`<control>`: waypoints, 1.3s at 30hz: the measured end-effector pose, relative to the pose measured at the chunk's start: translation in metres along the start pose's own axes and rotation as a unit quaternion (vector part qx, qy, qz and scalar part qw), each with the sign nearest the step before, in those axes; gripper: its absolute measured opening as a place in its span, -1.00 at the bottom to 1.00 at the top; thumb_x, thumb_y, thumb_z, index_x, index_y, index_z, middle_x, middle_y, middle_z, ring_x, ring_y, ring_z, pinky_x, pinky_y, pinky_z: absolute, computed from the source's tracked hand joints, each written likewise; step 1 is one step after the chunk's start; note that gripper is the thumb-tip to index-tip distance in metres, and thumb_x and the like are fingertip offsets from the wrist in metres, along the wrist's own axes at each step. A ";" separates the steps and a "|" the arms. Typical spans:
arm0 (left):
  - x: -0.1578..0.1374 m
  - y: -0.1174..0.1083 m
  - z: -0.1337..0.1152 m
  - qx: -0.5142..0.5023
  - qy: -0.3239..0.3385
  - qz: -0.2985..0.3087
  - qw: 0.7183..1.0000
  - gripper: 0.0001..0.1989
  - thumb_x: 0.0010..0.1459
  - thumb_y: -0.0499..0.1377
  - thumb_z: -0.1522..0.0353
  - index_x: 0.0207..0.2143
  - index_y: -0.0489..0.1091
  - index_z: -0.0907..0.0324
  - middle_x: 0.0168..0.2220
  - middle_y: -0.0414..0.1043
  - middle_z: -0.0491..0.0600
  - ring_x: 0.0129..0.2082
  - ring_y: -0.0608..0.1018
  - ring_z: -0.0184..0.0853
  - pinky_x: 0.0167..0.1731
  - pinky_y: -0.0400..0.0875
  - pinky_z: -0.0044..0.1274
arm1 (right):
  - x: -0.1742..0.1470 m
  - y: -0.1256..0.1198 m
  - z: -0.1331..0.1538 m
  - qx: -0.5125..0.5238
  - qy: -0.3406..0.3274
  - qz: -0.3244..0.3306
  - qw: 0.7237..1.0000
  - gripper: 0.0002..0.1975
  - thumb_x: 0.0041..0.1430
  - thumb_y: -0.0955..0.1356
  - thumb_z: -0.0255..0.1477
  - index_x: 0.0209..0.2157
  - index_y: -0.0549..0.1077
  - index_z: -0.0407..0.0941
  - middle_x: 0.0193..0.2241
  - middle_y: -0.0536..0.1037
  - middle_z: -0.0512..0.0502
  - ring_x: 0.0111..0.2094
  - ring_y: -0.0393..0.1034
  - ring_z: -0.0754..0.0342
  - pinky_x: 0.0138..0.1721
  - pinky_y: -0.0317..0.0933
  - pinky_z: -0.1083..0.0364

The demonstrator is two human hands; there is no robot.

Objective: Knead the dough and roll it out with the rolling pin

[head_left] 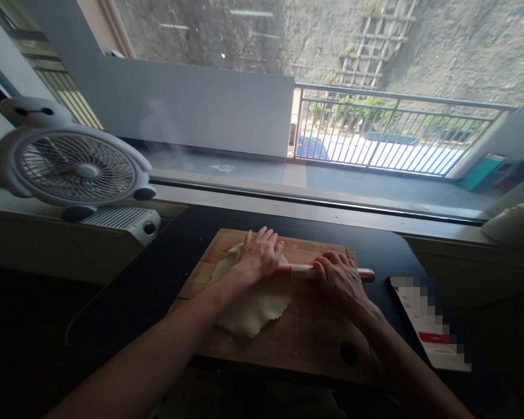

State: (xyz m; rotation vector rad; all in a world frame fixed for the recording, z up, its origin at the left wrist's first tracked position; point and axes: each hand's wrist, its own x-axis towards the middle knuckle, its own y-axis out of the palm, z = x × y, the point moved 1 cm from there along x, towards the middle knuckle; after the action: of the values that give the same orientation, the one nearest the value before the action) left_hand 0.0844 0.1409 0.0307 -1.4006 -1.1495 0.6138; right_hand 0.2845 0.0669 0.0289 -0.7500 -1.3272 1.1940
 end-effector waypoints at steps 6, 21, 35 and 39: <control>-0.010 -0.008 -0.004 0.020 0.013 0.000 1.000 -0.60 0.27 -0.17 0.30 -0.01 0.34 0.22 0.07 0.35 0.08 0.16 0.26 -0.18 0.17 0.02 -0.20 | -0.009 0.005 0.007 -0.044 0.001 0.009 0.999 -0.62 0.32 0.11 -0.27 0.02 0.34 -0.09 0.10 0.32 -0.16 0.16 0.06 -0.11 0.10 -0.03 -0.11; 0.021 -0.001 0.000 0.048 -0.015 0.059 0.997 -0.53 0.28 -0.19 0.29 0.13 0.22 0.28 0.21 0.17 0.16 0.25 0.14 -0.10 0.16 -0.01 -0.08 | 0.029 0.006 -0.005 -0.017 0.004 0.097 0.995 -0.58 0.33 0.06 -0.20 -0.05 0.39 -0.06 0.09 0.32 -0.17 0.20 0.03 -0.11 0.09 0.04 -0.09; 0.028 0.000 -0.001 0.047 0.000 0.086 0.995 -0.54 0.28 -0.18 0.22 0.14 0.22 0.14 0.22 0.15 0.08 0.25 0.12 -0.10 0.16 -0.04 -0.06 | 0.040 0.015 -0.004 -0.040 0.010 0.075 0.996 -0.53 0.32 0.06 -0.16 0.04 0.35 -0.09 0.16 0.25 -0.21 0.25 -0.08 -0.18 0.09 0.02 -0.14; 0.012 -0.003 -0.004 0.043 0.019 0.083 0.995 -0.53 0.28 -0.18 0.24 0.16 0.19 0.16 0.23 0.15 0.07 0.25 0.14 -0.13 0.16 -0.02 -0.10 | 0.028 0.011 0.003 -0.027 -0.004 0.071 0.997 -0.54 0.32 0.07 -0.18 0.05 0.33 -0.10 0.18 0.23 -0.21 0.25 -0.09 -0.15 0.10 0.03 -0.12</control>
State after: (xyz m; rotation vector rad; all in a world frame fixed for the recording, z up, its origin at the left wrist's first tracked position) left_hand 0.0916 0.1495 0.0372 -1.4366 -0.9713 0.7439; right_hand 0.2748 0.0951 0.0278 -0.8914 -1.3354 1.2788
